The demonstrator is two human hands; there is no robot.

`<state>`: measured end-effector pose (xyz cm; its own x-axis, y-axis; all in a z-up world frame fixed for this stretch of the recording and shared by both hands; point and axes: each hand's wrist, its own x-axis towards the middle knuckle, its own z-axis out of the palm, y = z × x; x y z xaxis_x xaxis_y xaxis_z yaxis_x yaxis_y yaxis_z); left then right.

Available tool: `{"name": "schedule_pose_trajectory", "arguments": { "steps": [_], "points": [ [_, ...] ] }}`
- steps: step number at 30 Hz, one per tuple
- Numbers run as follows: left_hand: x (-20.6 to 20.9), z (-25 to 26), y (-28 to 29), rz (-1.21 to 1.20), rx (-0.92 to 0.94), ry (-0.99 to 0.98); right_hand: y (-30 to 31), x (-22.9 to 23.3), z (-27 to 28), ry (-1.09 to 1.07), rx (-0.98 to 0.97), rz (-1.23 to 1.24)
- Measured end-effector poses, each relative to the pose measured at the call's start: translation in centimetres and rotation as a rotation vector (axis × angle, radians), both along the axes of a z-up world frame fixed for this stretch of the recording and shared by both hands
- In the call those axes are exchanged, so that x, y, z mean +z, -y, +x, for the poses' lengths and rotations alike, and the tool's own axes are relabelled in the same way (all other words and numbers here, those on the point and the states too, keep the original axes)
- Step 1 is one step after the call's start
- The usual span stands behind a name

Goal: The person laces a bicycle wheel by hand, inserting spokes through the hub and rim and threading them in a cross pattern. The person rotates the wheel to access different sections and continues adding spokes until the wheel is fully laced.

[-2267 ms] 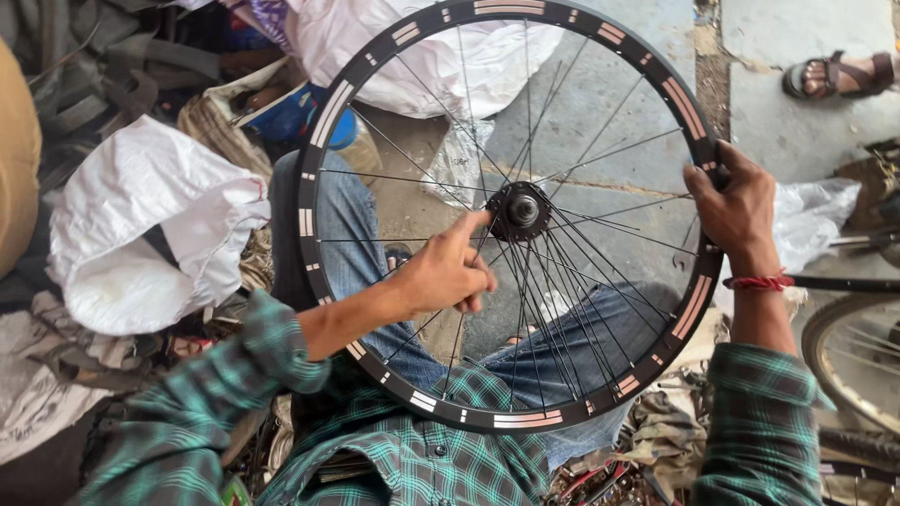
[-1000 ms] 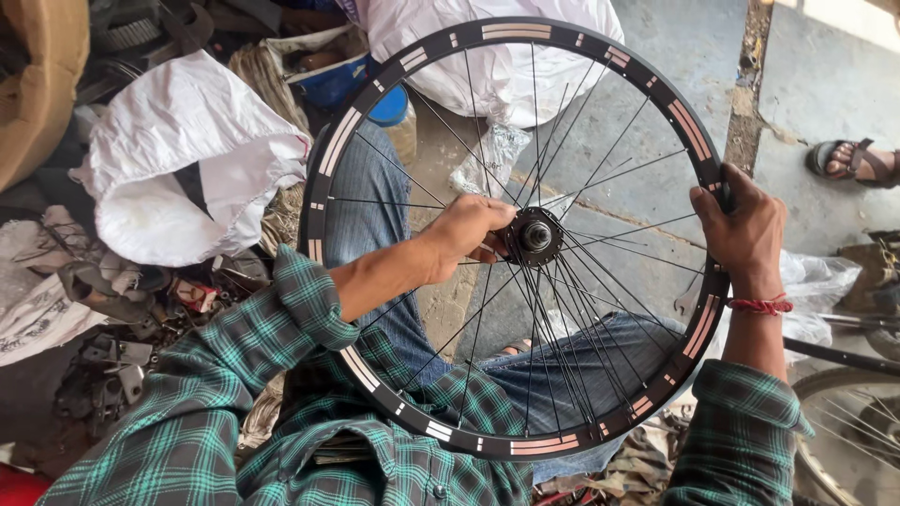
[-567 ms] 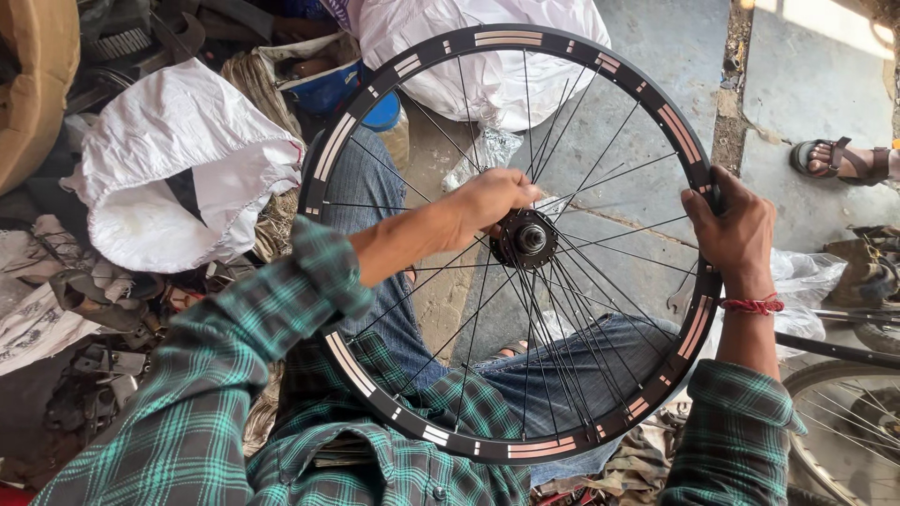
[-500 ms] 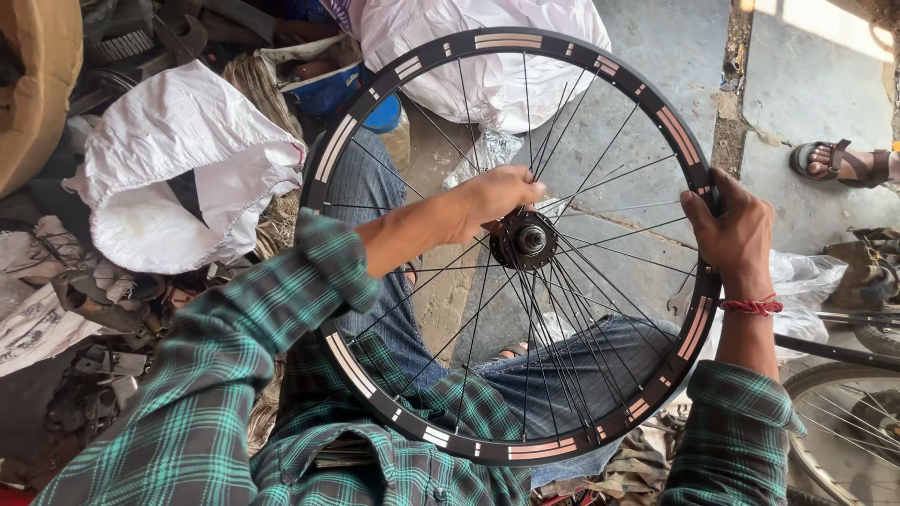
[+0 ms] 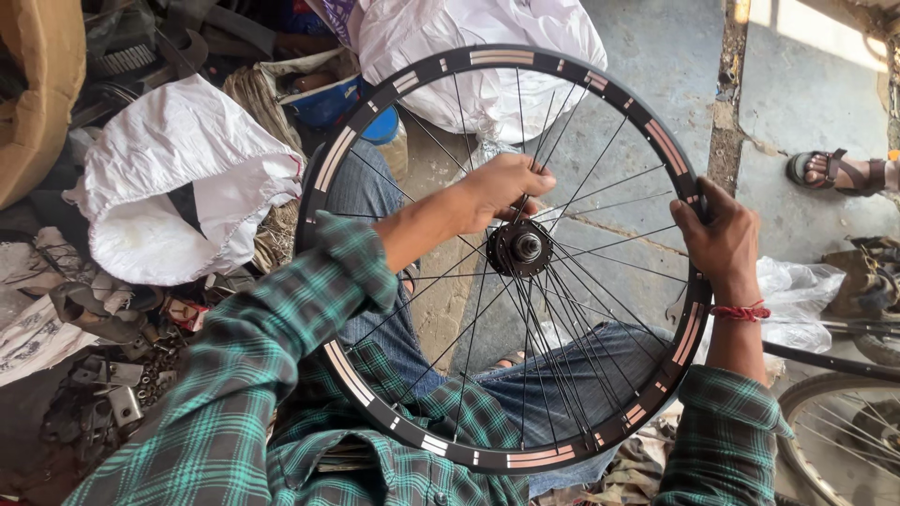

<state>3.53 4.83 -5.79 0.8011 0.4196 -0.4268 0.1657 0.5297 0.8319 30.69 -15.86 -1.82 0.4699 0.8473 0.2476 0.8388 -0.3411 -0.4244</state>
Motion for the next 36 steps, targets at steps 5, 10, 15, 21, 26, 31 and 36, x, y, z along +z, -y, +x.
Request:
{"name": "schedule_pose_trajectory", "arguments": {
  "steps": [5, 10, 15, 21, 26, 31, 36],
  "points": [
    [-1.9, 3.3, -0.7, 0.039, 0.089, 0.039, -0.1, -0.3, -0.1, -0.04, -0.041, -0.045],
    [-2.8, 4.0, -1.0, 0.09, 0.125, 0.028, 0.3, -0.2, 0.4, -0.029, -0.062, -0.05],
    [-2.0, 3.2, -0.8, 0.091, 0.101, 0.116, 0.6, -0.3, 0.6, -0.025, -0.08, -0.087],
    [-0.8, 1.0, -1.3, 0.137, 0.259, 0.026, 0.7, -0.5, 0.7, -0.027, -0.029, -0.013],
    [-0.7, -2.9, -2.1, 0.077, 0.374, 0.067, 0.8, -0.4, 0.5, -0.034, -0.038, -0.024],
    [-0.8, -5.8, -2.1, 0.012, 0.434, 0.091, 0.7, -0.2, 0.3, -0.045, -0.014, -0.044],
    [-0.4, -6.6, -1.9, 0.1, 0.402, 0.109, 0.1, 1.2, 0.1, 0.11, 0.046, -0.152]
  ]
}}
